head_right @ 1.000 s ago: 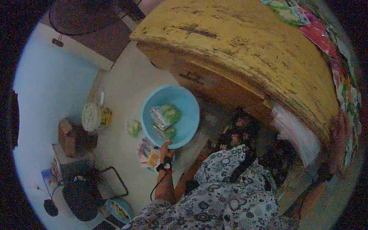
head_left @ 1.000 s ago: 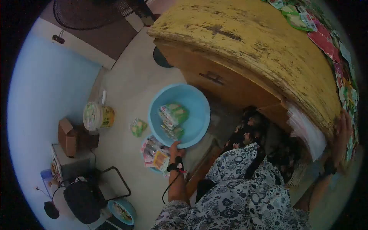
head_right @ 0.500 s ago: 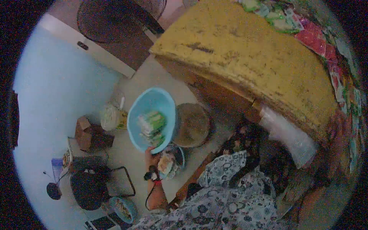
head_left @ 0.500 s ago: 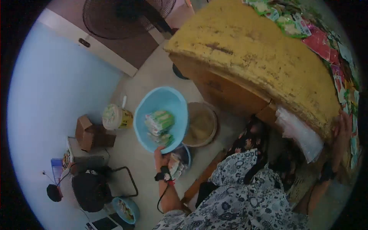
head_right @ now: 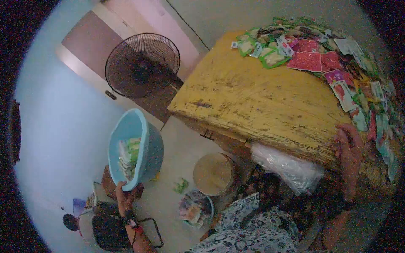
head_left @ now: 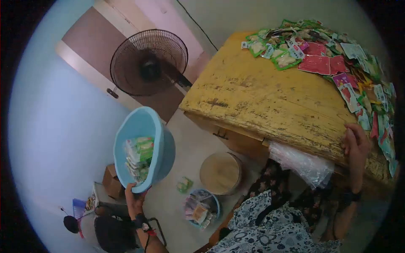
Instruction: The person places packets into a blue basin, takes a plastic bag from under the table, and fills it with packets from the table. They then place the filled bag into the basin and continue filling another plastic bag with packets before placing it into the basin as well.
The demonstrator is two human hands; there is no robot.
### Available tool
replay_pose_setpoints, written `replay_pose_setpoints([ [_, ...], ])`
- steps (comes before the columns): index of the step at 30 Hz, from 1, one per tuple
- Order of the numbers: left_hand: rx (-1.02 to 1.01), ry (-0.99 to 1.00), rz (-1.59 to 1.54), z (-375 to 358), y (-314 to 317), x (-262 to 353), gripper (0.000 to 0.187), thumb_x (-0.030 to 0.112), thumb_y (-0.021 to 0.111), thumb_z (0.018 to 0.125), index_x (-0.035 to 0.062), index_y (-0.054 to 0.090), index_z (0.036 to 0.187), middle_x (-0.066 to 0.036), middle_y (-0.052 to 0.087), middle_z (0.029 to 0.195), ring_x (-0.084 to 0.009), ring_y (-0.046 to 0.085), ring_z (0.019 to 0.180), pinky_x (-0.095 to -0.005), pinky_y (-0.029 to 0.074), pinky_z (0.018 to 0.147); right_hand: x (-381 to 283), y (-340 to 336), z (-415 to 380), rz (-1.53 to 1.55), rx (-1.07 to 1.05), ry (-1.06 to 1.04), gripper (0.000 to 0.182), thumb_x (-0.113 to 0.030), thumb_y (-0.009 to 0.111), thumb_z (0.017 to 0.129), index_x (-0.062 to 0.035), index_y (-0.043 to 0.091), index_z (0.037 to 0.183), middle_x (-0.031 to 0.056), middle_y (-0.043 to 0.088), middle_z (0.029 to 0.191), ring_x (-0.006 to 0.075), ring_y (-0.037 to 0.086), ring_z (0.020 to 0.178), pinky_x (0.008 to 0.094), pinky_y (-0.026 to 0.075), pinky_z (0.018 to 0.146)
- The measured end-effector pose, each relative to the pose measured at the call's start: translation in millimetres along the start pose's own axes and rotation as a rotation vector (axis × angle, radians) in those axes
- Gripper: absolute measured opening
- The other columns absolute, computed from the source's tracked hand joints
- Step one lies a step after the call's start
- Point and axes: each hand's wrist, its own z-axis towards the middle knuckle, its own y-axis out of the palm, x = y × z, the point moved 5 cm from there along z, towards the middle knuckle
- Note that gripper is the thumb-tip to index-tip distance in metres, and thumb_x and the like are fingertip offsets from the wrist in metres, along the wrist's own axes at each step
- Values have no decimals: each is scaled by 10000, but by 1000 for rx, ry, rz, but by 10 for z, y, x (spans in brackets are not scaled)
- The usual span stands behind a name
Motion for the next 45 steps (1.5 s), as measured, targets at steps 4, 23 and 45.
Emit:
replay_pose_setpoints([
  [4, -46, 133, 156, -240, 500, 451, 454, 207, 603, 799, 10, 476, 1188, -159, 618, 1048, -306, 657, 890, -416, 586, 710, -29, 4, -38, -6, -9, 43, 150, -139, 554, 965, -72, 635, 1073, 0, 562, 737, 58, 519, 598, 215, 399, 505],
  [23, -759, -76, 242, 269, 4007, 463, 577, 194, 567, 840, -88, 375, 1307, -230, 564, 1217, -375, 626, 1047, -504, 601, 813, -309, 17, -145, 17, -56, -37, 116, -46, 566, 911, -19, 638, 998, 50, 602, 742, 118, 568, 652, 275, 463, 593],
  [45, -865, -1, 184, 744, 5902, 1, 436, 299, 587, 908, -25, 478, 1178, -203, 571, 1077, -374, 671, 829, -425, 638, 727, -310, 33, -119, 19, -31, 184, 147, -89, 545, 950, -53, 644, 1052, 34, 635, 784, 70, 559, 636, 228, 459, 531],
])
